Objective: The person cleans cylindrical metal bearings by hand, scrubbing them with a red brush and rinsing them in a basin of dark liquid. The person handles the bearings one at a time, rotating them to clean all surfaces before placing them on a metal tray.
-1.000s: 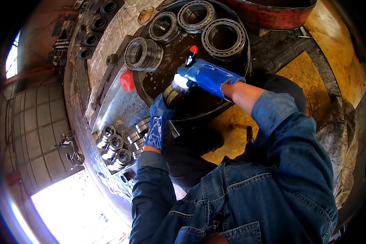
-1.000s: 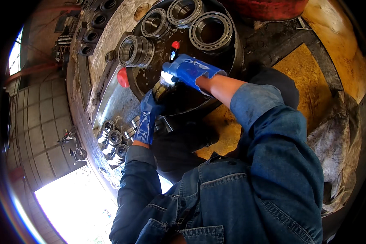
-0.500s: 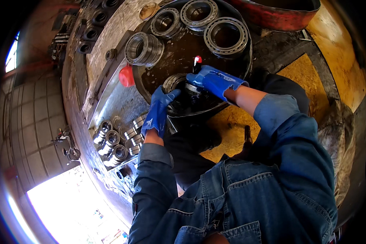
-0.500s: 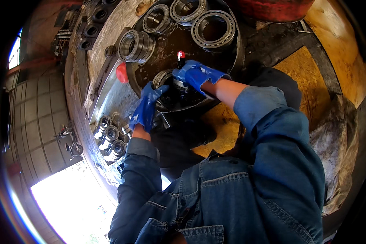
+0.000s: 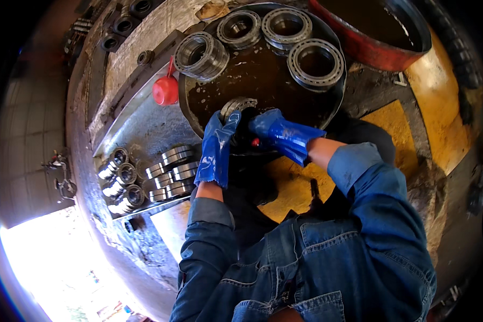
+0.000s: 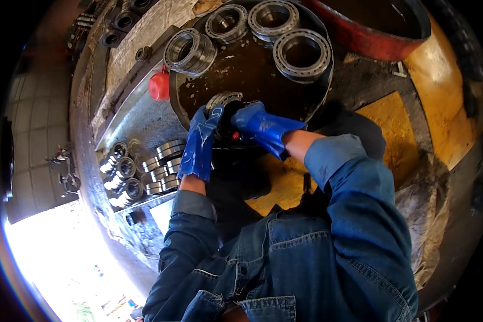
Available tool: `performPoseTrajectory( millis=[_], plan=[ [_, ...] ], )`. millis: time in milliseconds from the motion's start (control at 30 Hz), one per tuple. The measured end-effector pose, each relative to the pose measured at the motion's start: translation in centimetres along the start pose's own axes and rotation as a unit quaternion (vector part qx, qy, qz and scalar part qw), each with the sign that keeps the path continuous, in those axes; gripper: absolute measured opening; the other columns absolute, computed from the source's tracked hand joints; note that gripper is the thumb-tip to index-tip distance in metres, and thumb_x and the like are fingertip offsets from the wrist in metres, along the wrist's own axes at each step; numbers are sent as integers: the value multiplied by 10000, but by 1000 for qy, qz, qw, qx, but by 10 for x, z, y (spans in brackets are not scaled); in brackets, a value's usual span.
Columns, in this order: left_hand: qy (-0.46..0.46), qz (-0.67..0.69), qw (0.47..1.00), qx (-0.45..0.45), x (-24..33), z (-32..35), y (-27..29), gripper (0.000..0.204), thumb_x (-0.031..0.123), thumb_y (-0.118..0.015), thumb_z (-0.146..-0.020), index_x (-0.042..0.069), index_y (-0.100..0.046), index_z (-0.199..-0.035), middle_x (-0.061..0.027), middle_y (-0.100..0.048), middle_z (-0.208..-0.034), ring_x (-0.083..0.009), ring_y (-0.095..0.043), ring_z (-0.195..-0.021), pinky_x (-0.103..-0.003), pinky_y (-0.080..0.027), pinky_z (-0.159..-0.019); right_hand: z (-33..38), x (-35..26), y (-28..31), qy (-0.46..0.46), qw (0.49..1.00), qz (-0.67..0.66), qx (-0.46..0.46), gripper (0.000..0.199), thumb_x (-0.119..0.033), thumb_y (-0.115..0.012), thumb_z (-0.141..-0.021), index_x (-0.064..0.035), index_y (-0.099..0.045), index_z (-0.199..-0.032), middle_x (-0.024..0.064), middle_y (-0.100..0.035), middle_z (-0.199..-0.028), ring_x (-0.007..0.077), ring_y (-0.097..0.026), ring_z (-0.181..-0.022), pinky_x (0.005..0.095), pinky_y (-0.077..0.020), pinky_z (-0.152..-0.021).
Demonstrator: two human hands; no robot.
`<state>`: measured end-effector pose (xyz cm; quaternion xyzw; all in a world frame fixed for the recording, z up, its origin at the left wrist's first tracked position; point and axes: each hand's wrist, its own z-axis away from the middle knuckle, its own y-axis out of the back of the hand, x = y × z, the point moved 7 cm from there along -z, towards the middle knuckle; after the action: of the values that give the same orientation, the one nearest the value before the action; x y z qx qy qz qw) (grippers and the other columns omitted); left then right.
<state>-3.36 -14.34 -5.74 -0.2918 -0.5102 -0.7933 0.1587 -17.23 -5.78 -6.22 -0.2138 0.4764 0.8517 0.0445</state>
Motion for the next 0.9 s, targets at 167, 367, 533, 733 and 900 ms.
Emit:
performPoseTrajectory(
  millis=[167,367,533,733,900],
  plan=[
    [14,77,997,0,19,22,11,626,493,-788,-918,-8,-679,-1278,-198,-757,-1177,-332,-724,-1105,-410,-547,-974,-7,-16,5,44,990,86,103,316,-286,-537,-1038,-70,-681,-1219,151,-752,-1003,333,-722,-947,431,-537,-852],
    [-68,77,995,19,19,20,9,668,545,-776,-895,4,-676,-1273,-273,-731,-1194,-422,-692,-1159,-451,-550,-968,-17,24,-18,54,913,-104,392,344,-312,-511,-1038,-146,-641,-1310,114,-755,-1071,345,-722,-964,432,-563,-878],
    [-15,-14,998,54,10,33,20,774,588,-770,-880,38,-593,-1395,-266,-701,-1278,-445,-663,-1203,-471,-530,-1027,15,1,-11,56,966,-74,242,311,-349,-792,-890,-130,-761,-1109,173,-763,-1014,341,-745,-904,415,-591,-770],
    [-21,-74,992,103,16,37,-1,940,629,-790,-826,36,-483,-1488,-253,-727,-1225,-437,-705,-1133,-491,-570,-964,4,42,-44,-13,819,-554,146,333,-343,-705,-967,-71,-782,-1144,137,-791,-1004,235,-734,-929,405,-561,-829],
    [-26,-51,993,105,0,37,2,938,642,-769,-850,46,-476,-1512,-273,-712,-1259,-441,-689,-1175,-490,-547,-1011,-18,37,-48,-46,788,-606,98,340,-364,-705,-962,-73,-785,-1118,143,-786,-988,248,-733,-912,415,-559,-816]
  ],
)
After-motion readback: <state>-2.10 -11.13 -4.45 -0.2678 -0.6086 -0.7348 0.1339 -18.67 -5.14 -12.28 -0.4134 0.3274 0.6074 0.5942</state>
